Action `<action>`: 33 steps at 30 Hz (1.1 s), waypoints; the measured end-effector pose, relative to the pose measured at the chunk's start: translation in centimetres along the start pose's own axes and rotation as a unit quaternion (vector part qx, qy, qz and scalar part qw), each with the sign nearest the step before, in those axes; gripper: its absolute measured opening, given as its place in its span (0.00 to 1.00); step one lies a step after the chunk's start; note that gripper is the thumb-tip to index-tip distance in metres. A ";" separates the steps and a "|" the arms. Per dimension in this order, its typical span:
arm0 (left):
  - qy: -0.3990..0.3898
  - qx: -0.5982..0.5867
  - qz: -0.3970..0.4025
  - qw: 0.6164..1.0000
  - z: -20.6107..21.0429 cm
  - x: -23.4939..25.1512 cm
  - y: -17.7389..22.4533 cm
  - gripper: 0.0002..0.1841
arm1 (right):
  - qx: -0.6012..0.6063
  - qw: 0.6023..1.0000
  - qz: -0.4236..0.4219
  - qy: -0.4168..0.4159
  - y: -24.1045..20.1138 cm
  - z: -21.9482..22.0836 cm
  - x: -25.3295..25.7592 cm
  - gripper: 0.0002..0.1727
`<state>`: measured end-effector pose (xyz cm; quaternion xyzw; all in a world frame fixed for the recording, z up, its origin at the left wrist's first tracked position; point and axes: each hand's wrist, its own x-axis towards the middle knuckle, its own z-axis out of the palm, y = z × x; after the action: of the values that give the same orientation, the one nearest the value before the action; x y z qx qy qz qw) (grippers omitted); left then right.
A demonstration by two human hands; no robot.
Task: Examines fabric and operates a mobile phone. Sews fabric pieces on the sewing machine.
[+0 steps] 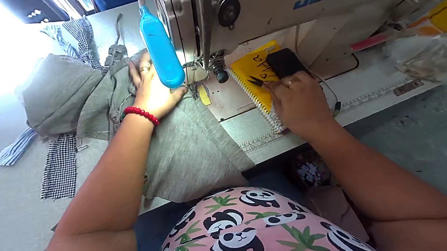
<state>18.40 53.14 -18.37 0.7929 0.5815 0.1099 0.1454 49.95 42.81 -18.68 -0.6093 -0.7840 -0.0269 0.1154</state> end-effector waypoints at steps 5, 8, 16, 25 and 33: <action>-0.013 -0.021 0.032 0.999 1.3 1.5 -1.4 0.27 | 0.053 0.999 -0.004 0.003 -0.3 0.1 2.0 0.16; 0.029 -0.037 0.040 0.998 3.2 2.3 -3.0 0.29 | 0.134 0.990 0.003 -0.038 -1.4 0.0 4.5 0.17; 0.058 -0.038 0.006 0.998 3.6 2.0 -2.5 0.33 | 0.030 0.991 -0.120 0.046 -5.8 2.1 9.0 0.18; 0.093 -0.027 0.079 0.992 4.2 2.3 -3.1 0.25 | -0.052 0.990 -0.128 0.003 -6.7 2.4 9.8 0.18; 0.077 -0.021 0.066 0.995 3.8 2.2 -2.6 0.24 | -0.088 0.989 -0.112 -0.032 -7.5 2.8 10.0 0.21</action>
<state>18.03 55.55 -22.84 0.8153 0.5351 0.1924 0.1097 40.00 50.92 -18.48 -0.5261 -0.8452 -0.0887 0.0321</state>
